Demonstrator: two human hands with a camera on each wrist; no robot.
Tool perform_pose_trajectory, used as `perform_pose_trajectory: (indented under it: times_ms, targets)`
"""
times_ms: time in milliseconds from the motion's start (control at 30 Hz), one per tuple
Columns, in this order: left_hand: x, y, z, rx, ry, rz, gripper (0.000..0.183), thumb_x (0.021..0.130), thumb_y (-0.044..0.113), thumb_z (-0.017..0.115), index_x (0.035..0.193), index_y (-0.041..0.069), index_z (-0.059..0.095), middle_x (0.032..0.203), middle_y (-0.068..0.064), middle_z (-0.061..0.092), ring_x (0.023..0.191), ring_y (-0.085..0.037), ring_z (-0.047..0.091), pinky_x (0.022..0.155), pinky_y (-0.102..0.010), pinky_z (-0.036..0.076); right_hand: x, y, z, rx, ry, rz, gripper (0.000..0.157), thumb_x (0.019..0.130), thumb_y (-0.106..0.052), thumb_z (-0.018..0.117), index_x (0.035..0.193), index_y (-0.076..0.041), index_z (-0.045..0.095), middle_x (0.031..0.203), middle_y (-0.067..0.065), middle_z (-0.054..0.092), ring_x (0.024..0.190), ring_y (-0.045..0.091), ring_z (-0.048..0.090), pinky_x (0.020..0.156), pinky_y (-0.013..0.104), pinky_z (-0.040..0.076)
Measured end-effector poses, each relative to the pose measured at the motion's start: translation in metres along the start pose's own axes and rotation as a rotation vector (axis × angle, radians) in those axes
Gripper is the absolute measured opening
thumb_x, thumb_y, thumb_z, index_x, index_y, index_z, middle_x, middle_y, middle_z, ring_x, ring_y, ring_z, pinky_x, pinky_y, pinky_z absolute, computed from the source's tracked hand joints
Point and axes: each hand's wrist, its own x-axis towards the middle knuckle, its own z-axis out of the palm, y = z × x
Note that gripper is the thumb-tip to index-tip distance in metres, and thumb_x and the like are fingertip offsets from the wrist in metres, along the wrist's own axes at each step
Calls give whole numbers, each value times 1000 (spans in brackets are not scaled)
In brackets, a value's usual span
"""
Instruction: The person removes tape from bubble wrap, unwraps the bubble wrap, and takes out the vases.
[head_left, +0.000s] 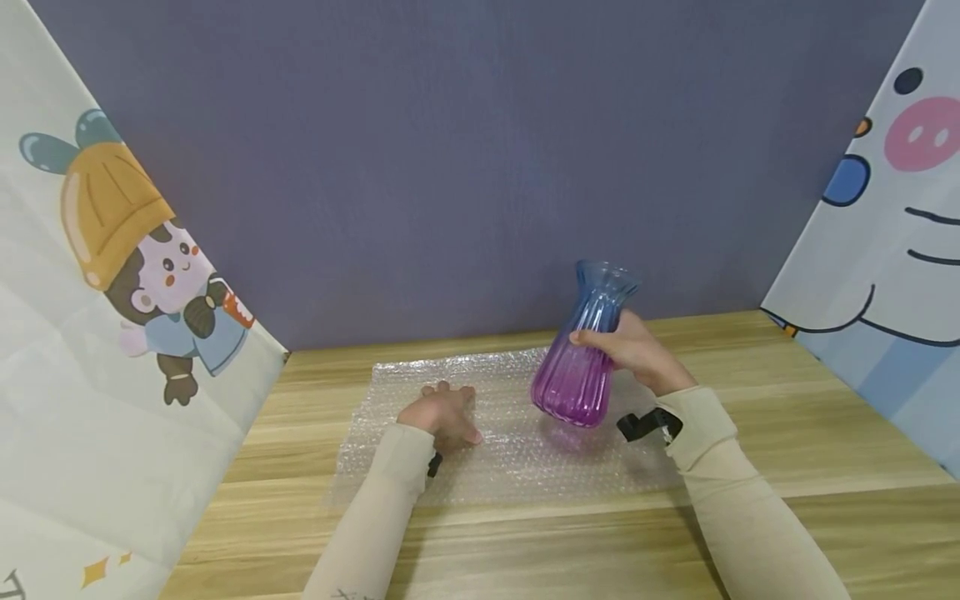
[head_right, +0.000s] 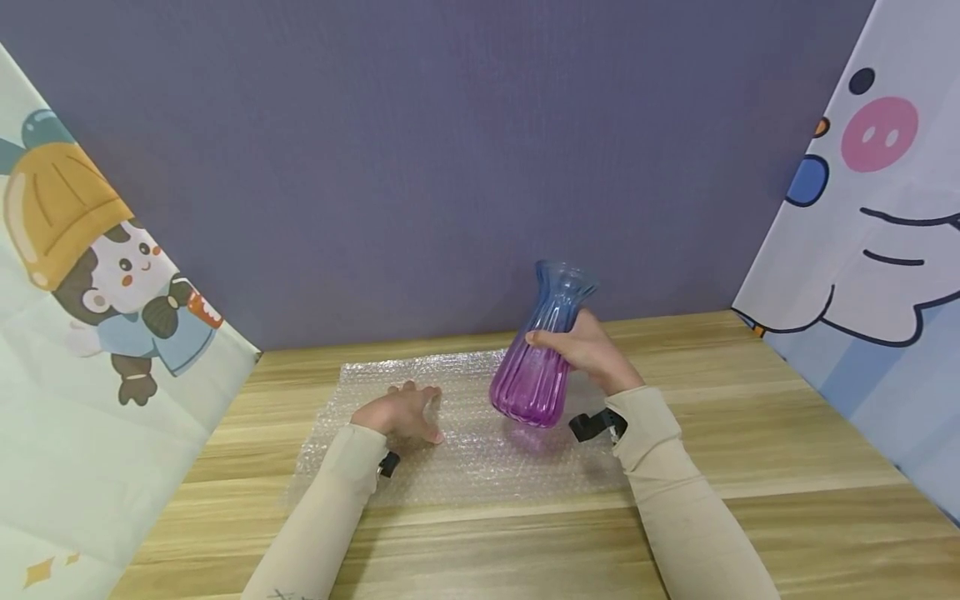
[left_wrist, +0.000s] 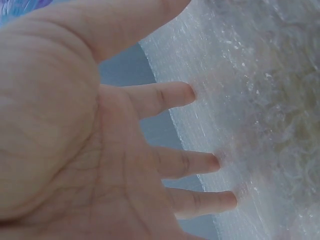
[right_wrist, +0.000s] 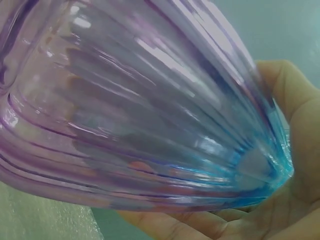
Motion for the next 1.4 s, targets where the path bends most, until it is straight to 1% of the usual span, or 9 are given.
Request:
perform_pose_trajectory:
  times_ms: [200,400,667,933,1100,1200,1300,1400]
  targets:
    - [-6,-5,3,16,1,12,94,81,42,84,159,21,37,166,-29,21,151,-56,18,104,-84,32,-9,-1,4,20,10,-14,79,91,-26,74,146,9,29,126,27,59,89,20,72,82,39,64]
    - [-10,-9,5,43,1,9,95,80,46,85,160,23,37,167,-28,21,151,-55,19,102,-84,35,-17,1,6,25,39,-27,77,91,-24,74,145,9,30,124,26,59,89,19,72,82,39,64]
    - [-10,-11,3,46,6,23,95,79,46,86,158,22,39,165,-29,24,149,-57,23,100,-84,37,-18,0,3,13,56,-32,81,91,-25,74,149,7,27,129,30,56,92,20,71,84,40,64]
    - [-11,-14,3,33,2,25,95,78,46,86,158,22,39,165,-29,23,150,-57,21,100,-85,35,-22,-4,1,9,73,-12,85,92,-26,75,152,5,24,137,30,52,99,21,69,89,40,62]
    - [-11,-13,3,35,2,27,96,78,46,86,158,22,40,165,-29,24,150,-57,22,100,-85,36,-23,-5,-2,-2,92,-8,85,92,-27,75,152,5,24,136,30,52,96,19,69,87,39,63]
    - [-11,-13,2,41,5,28,96,78,46,86,158,21,40,164,-30,24,149,-58,22,100,-85,37,-23,-5,-4,-7,101,-11,83,92,-29,74,151,5,26,134,28,54,93,16,70,85,36,63]
    - [-12,-12,2,42,3,18,95,79,45,86,158,22,39,165,-29,23,150,-57,21,101,-84,36,-23,-6,-6,2,98,-19,83,92,-30,75,151,5,27,133,27,54,93,15,70,85,34,63]
    - [-11,-9,2,36,-6,27,95,79,45,86,158,22,39,166,-29,22,151,-56,20,103,-83,35,-24,-4,-10,1,107,-24,84,93,-30,75,152,5,26,135,26,53,95,14,69,85,32,63]
